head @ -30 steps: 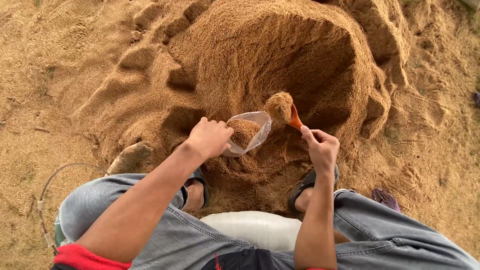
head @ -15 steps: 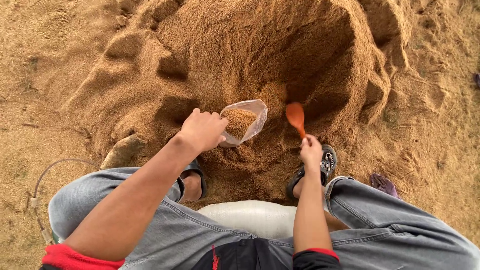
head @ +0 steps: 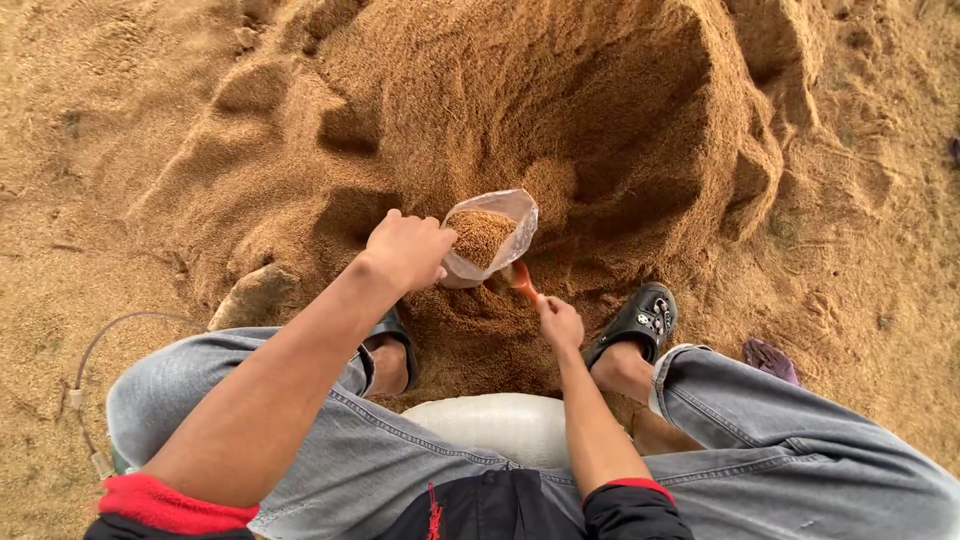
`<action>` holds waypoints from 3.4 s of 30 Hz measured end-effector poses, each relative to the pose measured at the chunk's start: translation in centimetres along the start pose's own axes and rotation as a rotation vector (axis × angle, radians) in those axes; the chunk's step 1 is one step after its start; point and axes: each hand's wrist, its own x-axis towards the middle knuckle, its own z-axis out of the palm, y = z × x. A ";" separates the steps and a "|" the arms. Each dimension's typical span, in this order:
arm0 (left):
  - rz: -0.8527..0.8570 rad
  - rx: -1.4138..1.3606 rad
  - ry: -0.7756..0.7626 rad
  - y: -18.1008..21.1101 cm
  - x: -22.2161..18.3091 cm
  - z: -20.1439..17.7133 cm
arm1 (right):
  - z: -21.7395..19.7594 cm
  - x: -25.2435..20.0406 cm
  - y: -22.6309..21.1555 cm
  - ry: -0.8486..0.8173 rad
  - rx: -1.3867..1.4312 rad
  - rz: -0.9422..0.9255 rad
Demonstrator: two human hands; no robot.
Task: Scooping grain from a pile into small plastic bags using a spoon
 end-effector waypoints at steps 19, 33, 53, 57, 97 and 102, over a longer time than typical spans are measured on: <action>-0.028 -0.033 0.023 -0.4 0.9 1.0 | -17.0 -5.5 -13.7 0.332 0.339 -0.642; -0.016 -0.008 0.023 0.3 -0.3 -0.8 | -7.5 2.8 -4.8 0.419 0.387 -0.256; -0.029 0.022 -0.020 0.5 0.4 -1.3 | 1.0 3.2 1.5 0.106 0.241 0.114; -0.035 0.013 -0.014 0.2 0.5 -0.8 | -1.4 2.8 0.4 0.074 0.396 0.092; -0.050 0.009 -0.076 0.2 0.4 -1.2 | -12.0 13.8 3.8 0.578 0.285 0.049; -0.054 0.017 -0.102 0.1 1.1 -0.6 | -9.2 7.9 -0.7 0.376 0.418 -0.050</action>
